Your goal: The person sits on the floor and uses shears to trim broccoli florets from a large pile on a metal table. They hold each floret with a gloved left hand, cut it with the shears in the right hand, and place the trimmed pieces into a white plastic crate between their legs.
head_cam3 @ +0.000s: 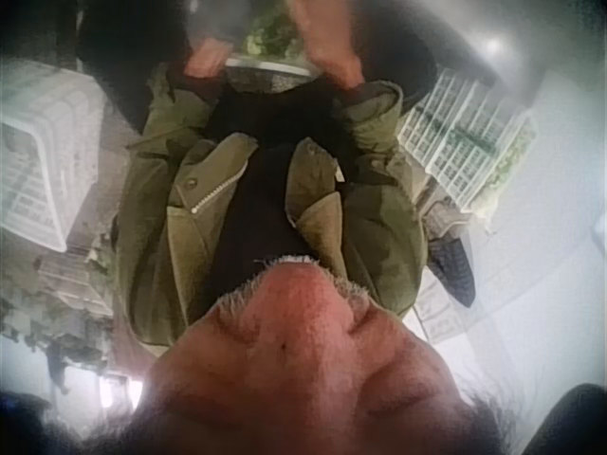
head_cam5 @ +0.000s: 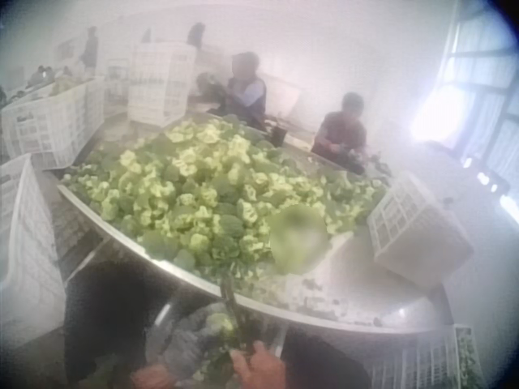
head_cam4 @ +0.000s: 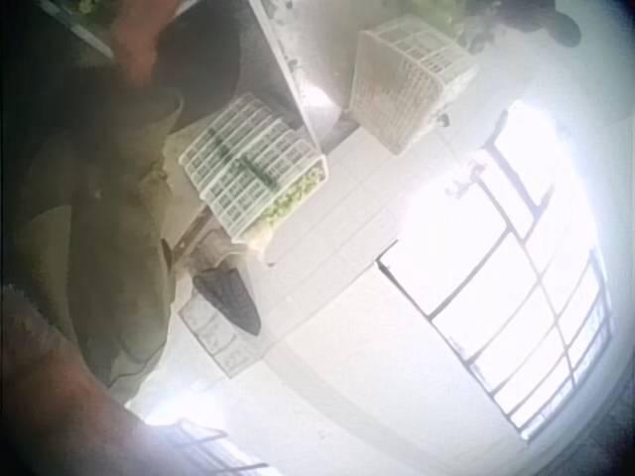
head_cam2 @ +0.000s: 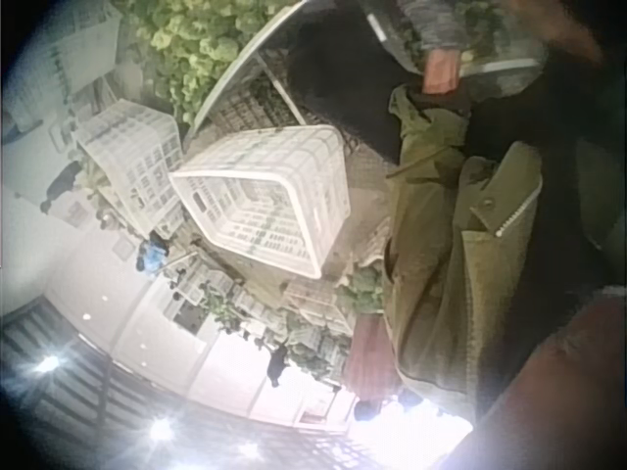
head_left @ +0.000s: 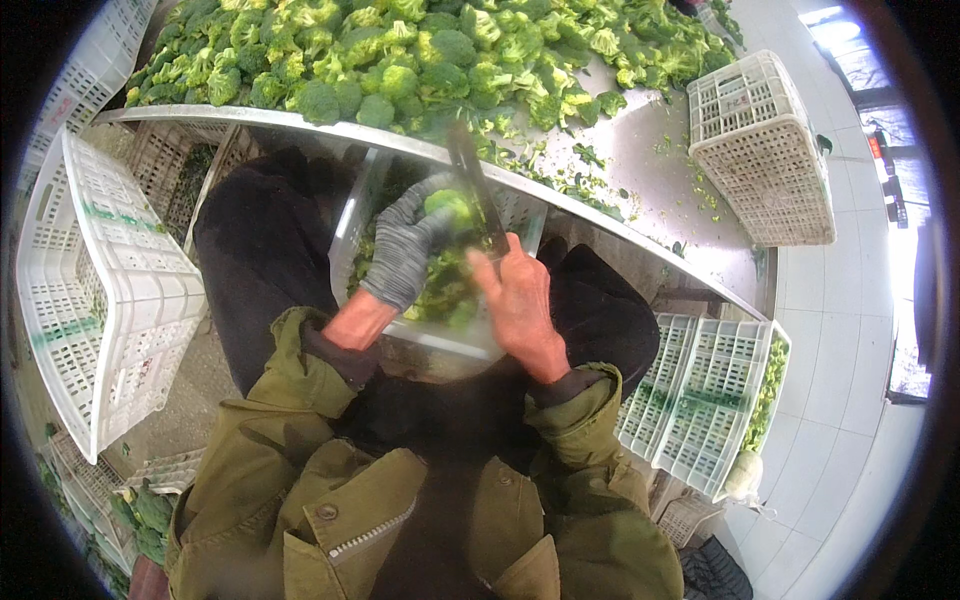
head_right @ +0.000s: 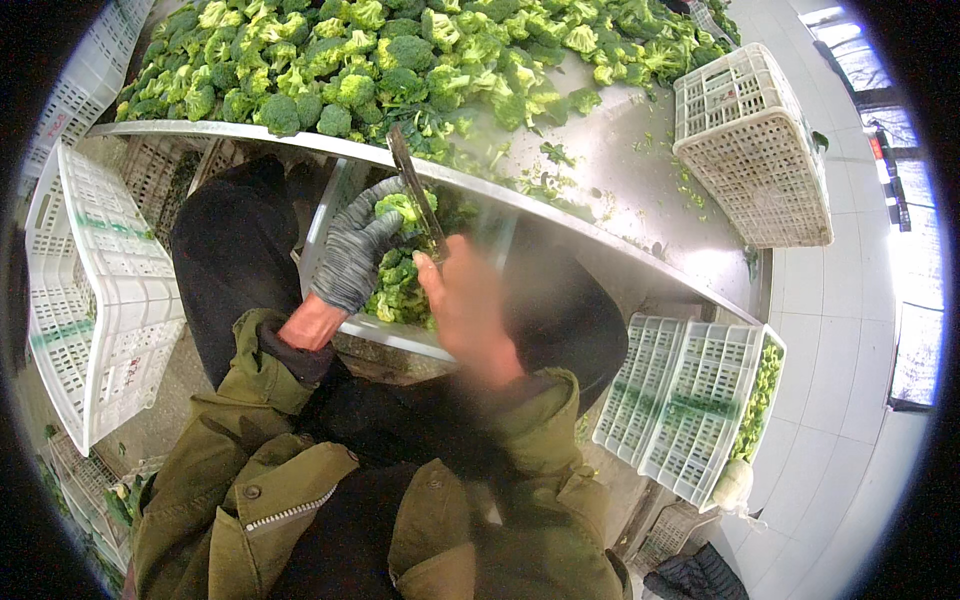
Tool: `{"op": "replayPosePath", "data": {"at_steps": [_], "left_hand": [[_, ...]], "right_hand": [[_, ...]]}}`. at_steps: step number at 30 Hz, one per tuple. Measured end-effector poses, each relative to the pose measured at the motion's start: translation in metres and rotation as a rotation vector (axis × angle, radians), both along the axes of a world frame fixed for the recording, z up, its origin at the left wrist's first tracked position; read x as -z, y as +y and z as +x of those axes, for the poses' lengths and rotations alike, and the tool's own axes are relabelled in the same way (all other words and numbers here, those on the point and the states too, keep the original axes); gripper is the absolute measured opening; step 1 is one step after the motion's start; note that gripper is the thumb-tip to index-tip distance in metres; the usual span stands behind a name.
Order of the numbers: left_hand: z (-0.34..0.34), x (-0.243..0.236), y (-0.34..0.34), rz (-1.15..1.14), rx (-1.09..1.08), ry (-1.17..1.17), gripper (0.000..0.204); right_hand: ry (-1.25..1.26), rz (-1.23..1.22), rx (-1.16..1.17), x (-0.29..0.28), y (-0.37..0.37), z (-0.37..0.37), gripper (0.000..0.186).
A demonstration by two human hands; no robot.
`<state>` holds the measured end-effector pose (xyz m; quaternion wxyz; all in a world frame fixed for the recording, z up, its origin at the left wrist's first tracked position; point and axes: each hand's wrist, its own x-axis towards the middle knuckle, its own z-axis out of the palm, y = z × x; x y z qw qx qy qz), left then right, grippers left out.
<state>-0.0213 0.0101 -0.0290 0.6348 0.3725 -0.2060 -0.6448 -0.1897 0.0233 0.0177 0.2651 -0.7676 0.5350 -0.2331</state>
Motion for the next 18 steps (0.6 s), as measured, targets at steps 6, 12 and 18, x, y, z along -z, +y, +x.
{"op": "replayPosePath", "data": {"at_steps": [6, 12, 18], "left_hand": [[0.000, 0.002, 0.001, 0.003, -0.022, -0.113, 0.039], [0.005, -0.001, 0.000, 0.031, 0.030, -0.095, 0.042], [0.002, -0.001, 0.004, -0.030, 0.108, -0.103, 0.046]], "right_hand": [[-0.020, -0.040, 0.019, 0.012, 0.003, 0.003, 0.034], [0.025, 0.071, -0.017, 0.021, -0.001, 0.002, 0.031], [0.025, 0.110, 0.031, 0.021, -0.003, 0.011, 0.031]]}}
